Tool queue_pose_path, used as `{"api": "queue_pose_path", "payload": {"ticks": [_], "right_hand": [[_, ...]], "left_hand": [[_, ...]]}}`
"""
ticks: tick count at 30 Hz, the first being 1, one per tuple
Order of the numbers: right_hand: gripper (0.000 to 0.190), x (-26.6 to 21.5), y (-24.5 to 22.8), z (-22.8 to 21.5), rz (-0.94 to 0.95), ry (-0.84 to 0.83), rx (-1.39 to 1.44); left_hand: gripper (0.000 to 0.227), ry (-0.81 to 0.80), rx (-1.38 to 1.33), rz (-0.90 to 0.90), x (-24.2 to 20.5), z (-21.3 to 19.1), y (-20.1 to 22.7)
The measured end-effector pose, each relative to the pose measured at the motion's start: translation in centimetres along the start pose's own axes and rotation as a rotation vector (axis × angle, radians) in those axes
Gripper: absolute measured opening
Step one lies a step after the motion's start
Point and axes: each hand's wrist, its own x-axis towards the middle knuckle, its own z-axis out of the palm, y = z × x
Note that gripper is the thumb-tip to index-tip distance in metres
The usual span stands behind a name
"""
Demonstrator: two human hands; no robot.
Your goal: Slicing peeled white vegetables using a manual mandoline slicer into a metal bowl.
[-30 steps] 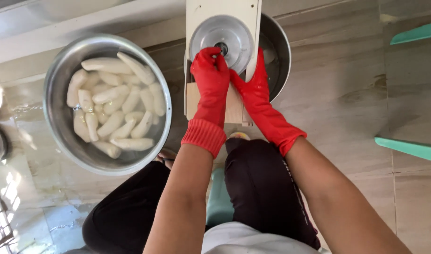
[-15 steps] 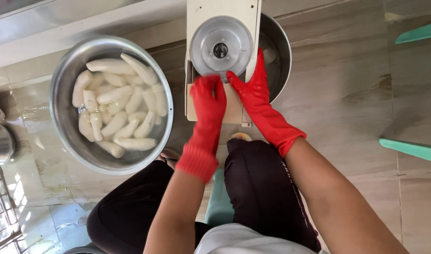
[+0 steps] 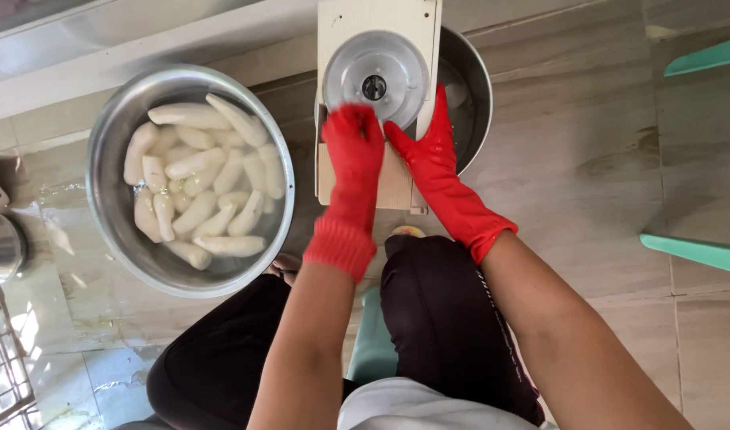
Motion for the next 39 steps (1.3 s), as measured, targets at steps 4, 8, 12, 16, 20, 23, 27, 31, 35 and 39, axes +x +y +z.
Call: {"api": "queue_pose_path", "payload": {"ticks": [4,8,12,16,20,23,27,31,35,39], "right_hand": [[0.11,-0.1,-0.9,-0.4,0.053,-0.043,-0.054],[0.108,0.1,-0.9,-0.3,0.069,-0.022,-0.031],[0.106,0.2,-0.3,0.1,0.063,0.008,-0.078],[0.109,0.0,0.9,0.0,-0.032,0.006,-0.02],[0.102,0.5,1.2,0.2,-0.103,0.015,0.026],[0.102,-0.2,0.1,-0.1,-0.028,-0.002,0.017],[0.102,0.6,1.7,0.3,-0.158,0.029,0.034],[0.108,0.2,0.8,0.1,-0.044,0.006,0.003],[0.109,0.4,0.6,0.1,-0.008,0.007,0.008],[0.099,0.3,1.2,0.2,-0.132,-0.003,0.079]], "left_hand": [[0.016,0.01,-0.039,0.099,-5.6,-2.7,0.6],[0.016,0.107,0.083,0.252,-3.3,0.1,-1.6],[0.009,0.171,-0.158,0.115,2.7,3.1,-0.7],[0.015,0.027,0.047,-0.036,3.3,2.3,0.0],[0.027,-0.03,0.059,0.221,-2.5,-2.0,1.0],[0.018,0.022,0.024,0.119,-6.6,-1.9,-1.1],[0.022,0.063,0.011,0.28,-0.7,0.0,0.1],[0.013,0.081,0.007,-0.025,3.7,3.1,-0.6],[0.019,0.046,0.037,-0.017,3.0,1.5,0.6],[0.023,0.045,-0.101,0.103,-4.8,-1.2,-0.2]]}}
